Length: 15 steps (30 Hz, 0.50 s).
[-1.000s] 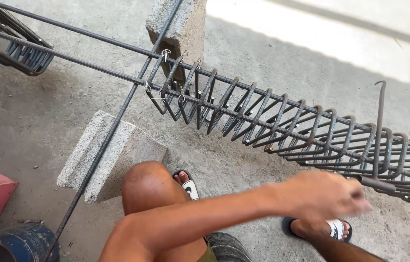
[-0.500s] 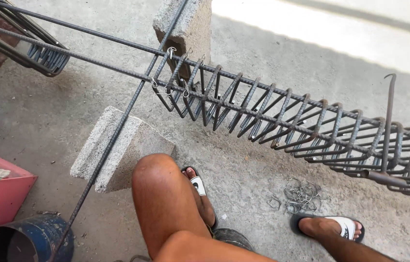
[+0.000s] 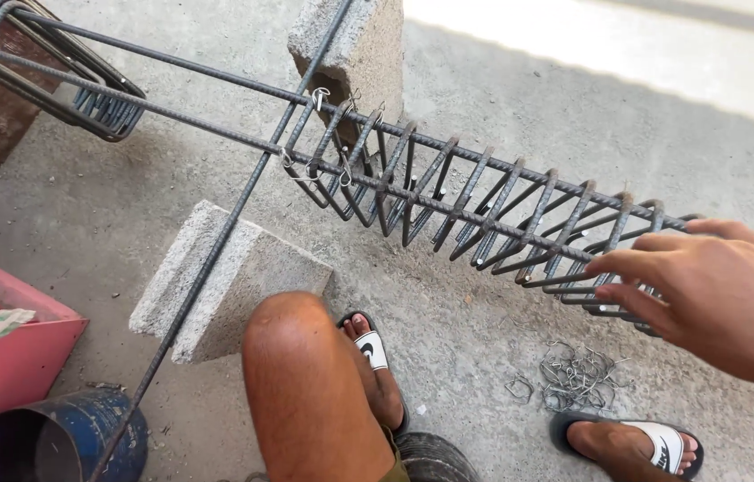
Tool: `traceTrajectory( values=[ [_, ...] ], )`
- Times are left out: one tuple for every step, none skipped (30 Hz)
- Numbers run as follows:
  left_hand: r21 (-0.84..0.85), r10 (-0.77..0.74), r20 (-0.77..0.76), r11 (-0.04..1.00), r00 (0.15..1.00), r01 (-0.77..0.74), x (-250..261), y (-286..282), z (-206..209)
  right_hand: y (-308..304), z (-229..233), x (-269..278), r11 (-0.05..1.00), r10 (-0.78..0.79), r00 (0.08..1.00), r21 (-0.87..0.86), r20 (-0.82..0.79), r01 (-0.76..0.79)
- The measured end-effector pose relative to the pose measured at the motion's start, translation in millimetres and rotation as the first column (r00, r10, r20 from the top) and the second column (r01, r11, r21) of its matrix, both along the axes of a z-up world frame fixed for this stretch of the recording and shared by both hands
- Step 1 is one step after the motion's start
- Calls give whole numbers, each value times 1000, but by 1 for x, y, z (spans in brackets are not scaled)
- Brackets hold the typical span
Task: Tying wire around rebar intersections to assemble a reinforcement cage using a hook tool
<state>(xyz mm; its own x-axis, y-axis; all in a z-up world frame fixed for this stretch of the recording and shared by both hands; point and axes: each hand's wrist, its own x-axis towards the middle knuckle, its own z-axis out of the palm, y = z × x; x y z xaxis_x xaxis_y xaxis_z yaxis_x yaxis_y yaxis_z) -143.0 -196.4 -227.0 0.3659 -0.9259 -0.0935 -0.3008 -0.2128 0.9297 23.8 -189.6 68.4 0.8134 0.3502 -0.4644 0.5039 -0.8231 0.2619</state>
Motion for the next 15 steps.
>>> traceTrajectory(
  values=[
    [1, 1, 0, 1000, 1000, -1, 6, 3, -1, 3, -1, 5, 1000, 18, 999, -15, -48, -19],
    [2, 2, 1, 1000, 1000, -2, 13, 5, -3, 8, -2, 9, 999, 36, 995, -28, -96, -39],
    [4, 9, -8, 1000, 1000, -9, 14, 8, -4, 15, -5, 10, 997, 59, 986, -37, -154, -65],
    [6, 15, -17, 1000, 1000, -15, 13, 10, -8, 17, -7, 13, 997, 67, 985, -35, -161, -74],
    [7, 10, -25, 1000, 1000, -10, 11, 12, -12, 18, -9, 14, 995, 70, 985, -55, -160, -80],
    [8, 5, -32, 1000, 999, -5, 9, 14, -15, 18, -12, 15, 993, 73, 985, -75, -158, -86],
    [10, -6, -35, 1000, 999, 7, 7, 16, -19, 12, -20, 21, 994, 65, 985, -73, -159, -77],
    [13, -18, -38, 1000, 999, 18, 6, 19, -23, 6, -29, 26, 995, 87, 987, -33, -137, -92],
    [15, -23, -44, 1000, 999, 23, 3, 21, -25, 1, -37, 30, 994, 113, 987, 7, -117, -113],
    [17, -28, -50, 999, 998, 29, -2, 23, -28, -1, -40, 35, 994, 110, 987, 9, -121, -110],
    [16, -28, -51, 999, 998, 29, -4, 23, -30, -2, -42, 40, 993, 105, 992, 52, -64, -101],
    [16, -29, -53, 999, 998, 30, -6, 24, -31, -3, -43, 45, 991, 96, 995, 96, -8, -95],
    [13, -35, -54, 999, 998, 35, -9, 25, -32, -5, -48, 50, 992, 92, 996, 92, -7, -91],
    [10, -41, -54, 999, 998, 41, -11, 27, -32, -5, -52, 55, 988, 90, 995, 124, 35, -94],
    [6, -46, -58, 999, 997, 46, -16, 29, -31, -6, -57, 58, 983, 89, 993, 155, 73, -99]
  ],
)
